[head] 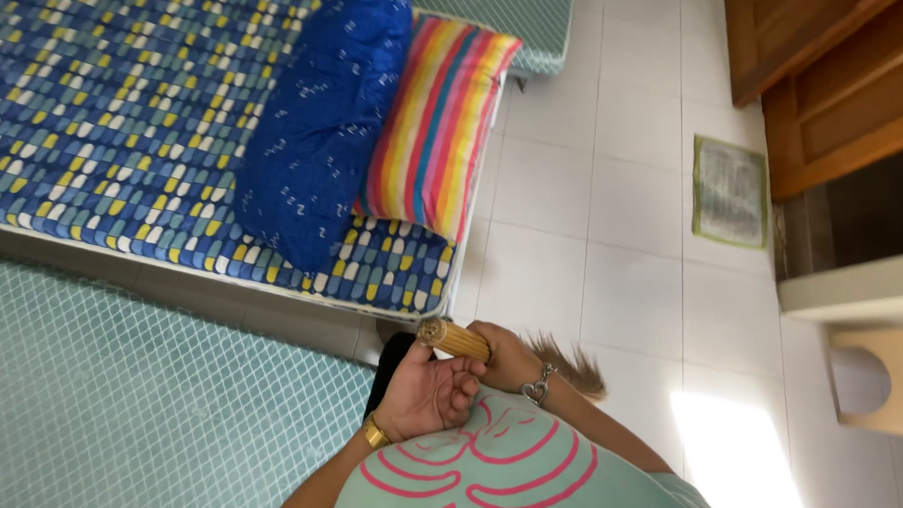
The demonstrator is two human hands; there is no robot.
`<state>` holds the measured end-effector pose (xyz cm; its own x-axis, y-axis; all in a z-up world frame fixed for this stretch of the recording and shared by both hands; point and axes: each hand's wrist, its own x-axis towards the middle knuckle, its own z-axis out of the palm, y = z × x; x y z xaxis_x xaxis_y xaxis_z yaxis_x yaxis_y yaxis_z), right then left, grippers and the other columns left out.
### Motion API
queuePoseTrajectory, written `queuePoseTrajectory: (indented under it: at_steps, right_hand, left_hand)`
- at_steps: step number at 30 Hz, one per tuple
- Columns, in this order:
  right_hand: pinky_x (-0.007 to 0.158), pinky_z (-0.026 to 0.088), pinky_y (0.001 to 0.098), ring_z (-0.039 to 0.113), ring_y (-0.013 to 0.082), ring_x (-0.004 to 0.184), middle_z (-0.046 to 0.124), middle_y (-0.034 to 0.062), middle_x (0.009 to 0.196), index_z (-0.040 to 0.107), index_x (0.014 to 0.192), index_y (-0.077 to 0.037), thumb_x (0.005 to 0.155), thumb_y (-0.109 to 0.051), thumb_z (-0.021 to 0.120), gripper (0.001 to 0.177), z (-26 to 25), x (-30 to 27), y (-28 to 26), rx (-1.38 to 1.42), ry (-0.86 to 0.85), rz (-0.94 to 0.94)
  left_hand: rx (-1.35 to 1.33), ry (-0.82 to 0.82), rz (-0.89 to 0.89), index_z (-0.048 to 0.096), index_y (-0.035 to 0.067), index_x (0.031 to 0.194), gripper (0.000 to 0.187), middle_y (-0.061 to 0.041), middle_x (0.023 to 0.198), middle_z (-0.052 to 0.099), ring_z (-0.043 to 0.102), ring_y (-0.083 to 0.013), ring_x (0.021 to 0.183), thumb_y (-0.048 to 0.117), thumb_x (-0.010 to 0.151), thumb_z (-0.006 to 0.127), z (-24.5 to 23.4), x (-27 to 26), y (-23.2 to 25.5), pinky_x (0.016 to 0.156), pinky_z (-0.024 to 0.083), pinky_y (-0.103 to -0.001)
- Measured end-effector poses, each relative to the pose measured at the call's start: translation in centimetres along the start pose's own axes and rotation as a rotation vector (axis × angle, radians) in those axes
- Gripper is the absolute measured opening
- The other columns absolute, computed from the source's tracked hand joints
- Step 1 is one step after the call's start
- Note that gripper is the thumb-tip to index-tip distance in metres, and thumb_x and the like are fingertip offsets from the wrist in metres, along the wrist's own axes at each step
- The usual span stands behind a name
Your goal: Sweeping the floor around and under beds using a broom.
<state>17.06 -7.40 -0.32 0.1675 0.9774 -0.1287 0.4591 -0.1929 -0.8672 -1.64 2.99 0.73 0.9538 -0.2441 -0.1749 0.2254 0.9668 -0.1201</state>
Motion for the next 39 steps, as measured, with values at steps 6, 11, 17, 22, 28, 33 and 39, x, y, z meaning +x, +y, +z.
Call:
queuePoseTrajectory:
  at_steps: [6, 11, 17, 22, 28, 33, 39]
  right_hand:
    - [0.079, 0.057, 0.0349, 0.072, 0.0254, 0.091, 0.071, 0.0106, 0.095, 0.064, 0.106, -0.008, 0.072, -0.005, 0.079, 0.037, 0.6, 4.5, -0.4, -0.104, -0.063, -0.029]
    - [0.079, 0.058, 0.0355, 0.073, 0.0273, 0.092, 0.071, 0.0108, 0.097, 0.065, 0.107, -0.010, 0.071, -0.007, 0.080, 0.039, 1.4, 8.3, -0.5, -0.099, -0.041, 0.012]
    - [0.077, 0.058, 0.0370, 0.073, 0.0288, 0.090, 0.070, 0.0119, 0.094, 0.063, 0.107, -0.009, 0.072, -0.010, 0.081, 0.039, 2.7, 11.4, 0.4, -0.042, 0.090, 0.114]
    - [0.074, 0.057, 0.0397, 0.073, 0.0313, 0.087, 0.071, 0.0127, 0.093, 0.065, 0.106, -0.008, 0.067, -0.013, 0.085, 0.044, 4.1, 9.8, 0.6, 0.043, 0.402, 0.200]
    - [0.074, 0.058, 0.0412, 0.072, 0.0344, 0.089, 0.072, 0.0141, 0.097, 0.066, 0.105, -0.007, 0.069, -0.012, 0.083, 0.041, 5.5, 4.9, -1.2, 0.048, 0.681, 0.377]
    - [0.075, 0.058, 0.0395, 0.074, 0.0314, 0.090, 0.072, 0.0120, 0.097, 0.066, 0.107, -0.009, 0.071, -0.013, 0.083, 0.040, 7.3, -0.4, -2.6, 0.146, 0.755, 0.603]
    - [0.076, 0.059, 0.0375, 0.073, 0.0286, 0.092, 0.072, 0.0111, 0.099, 0.066, 0.112, -0.009, 0.070, -0.012, 0.082, 0.044, 10.1, -5.3, -2.9, 0.193, 0.847, 0.696]
  left_hand:
    - [-0.019, 0.002, 0.084, 0.062, -0.007, 0.117, 0.085, -0.015, 0.089, 0.074, 0.072, -0.0218, 0.076, 0.072, 0.100, 0.034, -1.2, -1.4, 3.1, 0.067, 0.054, -0.031]
    - [-0.028, -0.032, 0.065, 0.062, -0.006, 0.118, 0.086, -0.014, 0.090, 0.075, 0.072, -0.0219, 0.075, 0.073, 0.098, 0.034, -1.0, -2.2, 7.4, 0.065, 0.053, -0.031]
    - [-0.003, 0.056, -0.109, 0.062, -0.005, 0.118, 0.085, -0.014, 0.091, 0.074, 0.071, -0.0223, 0.074, 0.073, 0.098, 0.033, 0.1, -2.5, 13.7, 0.065, 0.053, -0.031]
    - [0.073, 0.179, -0.415, 0.062, -0.005, 0.118, 0.085, -0.014, 0.091, 0.074, 0.071, -0.0228, 0.074, 0.071, 0.100, 0.030, 1.5, 0.0, 17.3, 0.067, 0.056, -0.031]
    - [0.177, 0.259, -0.740, 0.064, -0.006, 0.116, 0.083, -0.014, 0.087, 0.074, 0.072, -0.0216, 0.073, 0.069, 0.101, 0.031, 2.4, 3.8, 16.9, 0.066, 0.057, -0.030]
    - [0.165, 0.256, -0.955, 0.064, -0.004, 0.115, 0.080, -0.013, 0.089, 0.074, 0.074, -0.0216, 0.072, 0.068, 0.102, 0.032, 2.7, 5.9, 13.3, 0.066, 0.057, -0.030]
    - [0.233, 0.261, -1.078, 0.065, -0.003, 0.113, 0.082, -0.011, 0.087, 0.074, 0.074, -0.0207, 0.070, 0.072, 0.099, 0.032, 1.8, 6.6, 9.1, 0.065, 0.057, -0.030]
